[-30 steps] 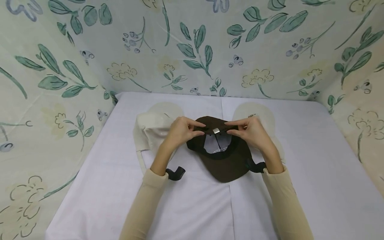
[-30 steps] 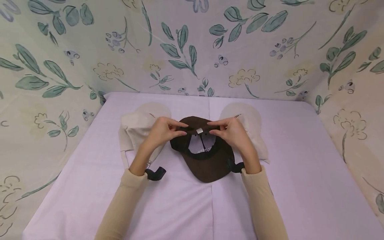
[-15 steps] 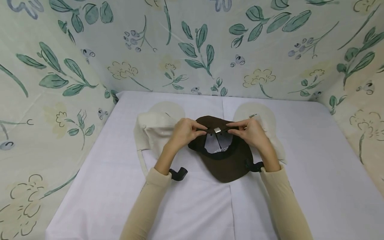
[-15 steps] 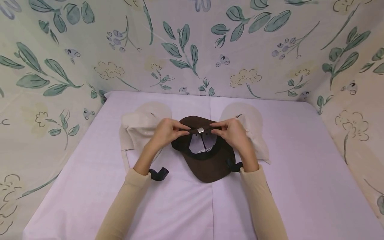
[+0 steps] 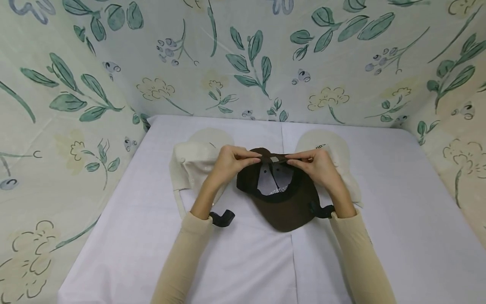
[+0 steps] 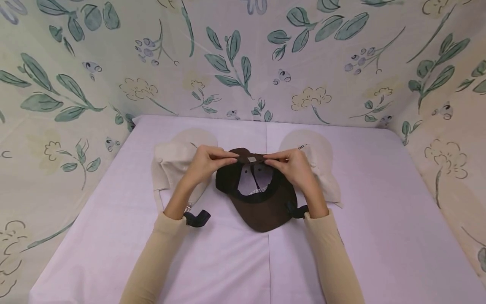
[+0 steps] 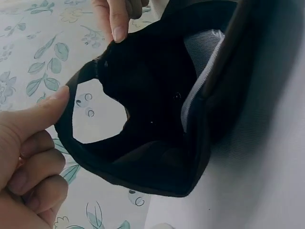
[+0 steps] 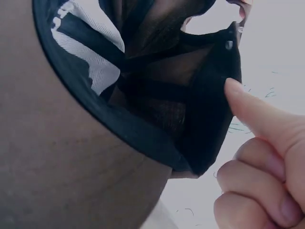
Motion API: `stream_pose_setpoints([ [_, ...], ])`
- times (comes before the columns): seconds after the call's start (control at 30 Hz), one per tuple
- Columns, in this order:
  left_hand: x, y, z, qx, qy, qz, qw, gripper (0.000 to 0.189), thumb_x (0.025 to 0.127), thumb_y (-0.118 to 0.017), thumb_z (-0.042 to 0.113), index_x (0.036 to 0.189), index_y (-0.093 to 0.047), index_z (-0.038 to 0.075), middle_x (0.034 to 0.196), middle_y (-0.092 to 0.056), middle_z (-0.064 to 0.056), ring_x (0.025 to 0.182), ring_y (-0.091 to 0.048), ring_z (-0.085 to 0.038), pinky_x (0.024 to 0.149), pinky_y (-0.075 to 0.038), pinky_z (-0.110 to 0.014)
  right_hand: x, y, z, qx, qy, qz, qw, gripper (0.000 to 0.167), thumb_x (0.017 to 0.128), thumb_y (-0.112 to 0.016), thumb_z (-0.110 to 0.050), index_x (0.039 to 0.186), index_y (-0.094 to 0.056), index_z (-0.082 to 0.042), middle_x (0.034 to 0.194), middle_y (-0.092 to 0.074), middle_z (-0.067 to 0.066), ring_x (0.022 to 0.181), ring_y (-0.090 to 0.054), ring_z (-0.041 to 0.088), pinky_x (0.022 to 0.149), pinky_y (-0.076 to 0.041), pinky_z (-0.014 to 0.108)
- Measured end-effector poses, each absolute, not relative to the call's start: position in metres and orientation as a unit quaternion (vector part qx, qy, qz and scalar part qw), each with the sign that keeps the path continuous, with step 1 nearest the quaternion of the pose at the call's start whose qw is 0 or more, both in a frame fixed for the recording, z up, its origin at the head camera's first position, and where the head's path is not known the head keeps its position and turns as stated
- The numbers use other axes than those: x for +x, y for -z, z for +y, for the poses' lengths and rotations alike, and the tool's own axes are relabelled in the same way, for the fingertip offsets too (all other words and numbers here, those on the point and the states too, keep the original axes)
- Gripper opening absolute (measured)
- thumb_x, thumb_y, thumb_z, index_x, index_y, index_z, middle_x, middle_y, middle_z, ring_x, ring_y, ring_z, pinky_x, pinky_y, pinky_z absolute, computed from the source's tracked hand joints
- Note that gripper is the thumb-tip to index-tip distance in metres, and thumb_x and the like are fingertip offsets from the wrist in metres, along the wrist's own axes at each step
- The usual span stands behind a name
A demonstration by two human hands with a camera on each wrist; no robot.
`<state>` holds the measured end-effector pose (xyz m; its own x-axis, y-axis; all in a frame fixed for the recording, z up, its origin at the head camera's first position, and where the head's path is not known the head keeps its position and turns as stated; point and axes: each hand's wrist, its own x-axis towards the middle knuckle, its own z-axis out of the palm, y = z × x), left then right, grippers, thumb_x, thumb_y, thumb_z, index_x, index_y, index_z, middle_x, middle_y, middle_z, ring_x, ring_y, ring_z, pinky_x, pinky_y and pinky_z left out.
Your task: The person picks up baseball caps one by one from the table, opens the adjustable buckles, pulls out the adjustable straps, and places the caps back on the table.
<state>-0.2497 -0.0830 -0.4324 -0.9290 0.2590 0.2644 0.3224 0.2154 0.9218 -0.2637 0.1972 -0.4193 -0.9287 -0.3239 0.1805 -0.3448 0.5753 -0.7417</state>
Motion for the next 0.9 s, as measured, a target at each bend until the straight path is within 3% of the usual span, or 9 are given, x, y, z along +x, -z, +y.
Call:
stream_pose_setpoints([
  [0.1, -0.248, 0.428, -0.087, -0.2, 0.624, -0.754, 0.037, 0.016, 0.089, -0.08, 0.005, 0.105, -0.082, 0.004, 0.092, -0.077, -0.016, 0.075, -0.058, -0.008, 0.066, -0.045, -0.017, -0.262, 0.417, 0.196, 0.202, -0.443, -0.873, 0.02, 0.017, 0.092, -0.08, -0.015, 0.107, -0.083, -0.009, 0.098, -0.079, 0.015, 0.063, -0.049, 0.002, 0.055, -0.04, 0.014],
  [0.27, -0.244, 0.419, -0.093, -0.22, 0.654, -0.721, 0.06, 0.019, 0.089, -0.08, 0.003, 0.107, -0.081, 0.002, 0.072, -0.059, -0.026, 0.066, -0.032, -0.013, 0.06, -0.026, -0.025, -0.258, 0.413, 0.193, 0.236, -0.49, -0.836, 0.066, 0.014, 0.091, -0.079, -0.007, 0.105, -0.083, -0.006, 0.101, -0.08, 0.015, 0.072, -0.057, 0.002, 0.063, -0.047, 0.011],
  [0.37, -0.242, 0.412, -0.097, -0.23, 0.668, -0.705, 0.064, 0.019, 0.089, -0.079, 0.001, 0.108, -0.081, 0.0, 0.073, -0.06, -0.026, 0.065, -0.031, -0.014, 0.06, -0.026, -0.026, -0.254, 0.406, 0.19, 0.268, -0.525, -0.799, 0.116, 0.016, 0.089, -0.078, 0.004, 0.102, -0.083, -0.003, 0.09, -0.079, 0.012, 0.064, -0.05, 0.004, 0.057, -0.04, 0.013],
  [0.43, -0.239, 0.407, -0.1, -0.235, 0.668, -0.703, 0.065, 0.018, 0.089, -0.079, 0.001, 0.107, -0.081, 0.0, 0.069, -0.059, -0.02, 0.064, -0.031, -0.014, 0.059, -0.026, -0.025, -0.249, 0.401, 0.187, 0.294, -0.545, -0.77, 0.153, 0.018, 0.085, -0.077, 0.012, 0.098, -0.082, 0.001, 0.078, -0.075, 0.008, 0.059, -0.043, 0.006, 0.053, -0.034, 0.017],
  [0.57, -0.232, 0.396, -0.103, -0.249, 0.664, -0.703, 0.059, 0.017, 0.088, -0.079, 0.0, 0.106, -0.081, -0.001, 0.062, -0.04, -0.002, 0.06, -0.03, -0.014, 0.057, -0.025, -0.024, -0.238, 0.388, 0.18, 0.333, -0.55, -0.73, 0.234, 0.023, 0.078, -0.077, 0.022, 0.094, -0.081, 0.007, 0.056, -0.051, -0.003, 0.053, -0.032, 0.004, 0.05, -0.024, 0.019],
  [0.67, -0.225, 0.387, -0.102, -0.264, 0.666, -0.696, 0.055, 0.018, 0.088, -0.079, -0.001, 0.106, -0.081, -0.002, 0.062, -0.033, 0.001, 0.059, -0.028, -0.014, 0.056, -0.024, -0.025, -0.228, 0.378, 0.175, 0.342, -0.535, -0.716, 0.29, 0.023, 0.075, -0.078, 0.022, 0.093, -0.081, 0.007, 0.052, -0.035, -0.004, 0.051, -0.027, 0.002, 0.051, -0.02, 0.018],
  [0.77, -0.219, 0.378, -0.098, -0.276, 0.664, -0.692, 0.062, 0.02, 0.088, -0.079, -0.002, 0.108, -0.08, -0.002, 0.062, -0.033, 0.0, 0.057, -0.028, -0.014, 0.054, -0.023, -0.025, -0.216, 0.369, 0.168, 0.345, -0.523, -0.707, 0.329, 0.019, 0.076, -0.08, 0.018, 0.092, -0.081, 0.007, 0.051, -0.032, -0.001, 0.051, -0.025, 0.003, 0.052, -0.019, 0.017],
  [0.9, -0.21, 0.369, -0.092, -0.288, 0.651, -0.693, 0.113, 0.024, 0.086, -0.081, -0.003, 0.11, -0.079, -0.003, 0.06, -0.032, 0.0, 0.054, -0.027, -0.013, 0.051, -0.022, -0.025, -0.203, 0.362, 0.158, 0.343, -0.507, -0.698, 0.37, 0.011, 0.081, -0.083, 0.007, 0.091, -0.082, 0.005, 0.05, -0.031, 0.0, 0.05, -0.025, 0.005, 0.053, -0.02, 0.017],
])
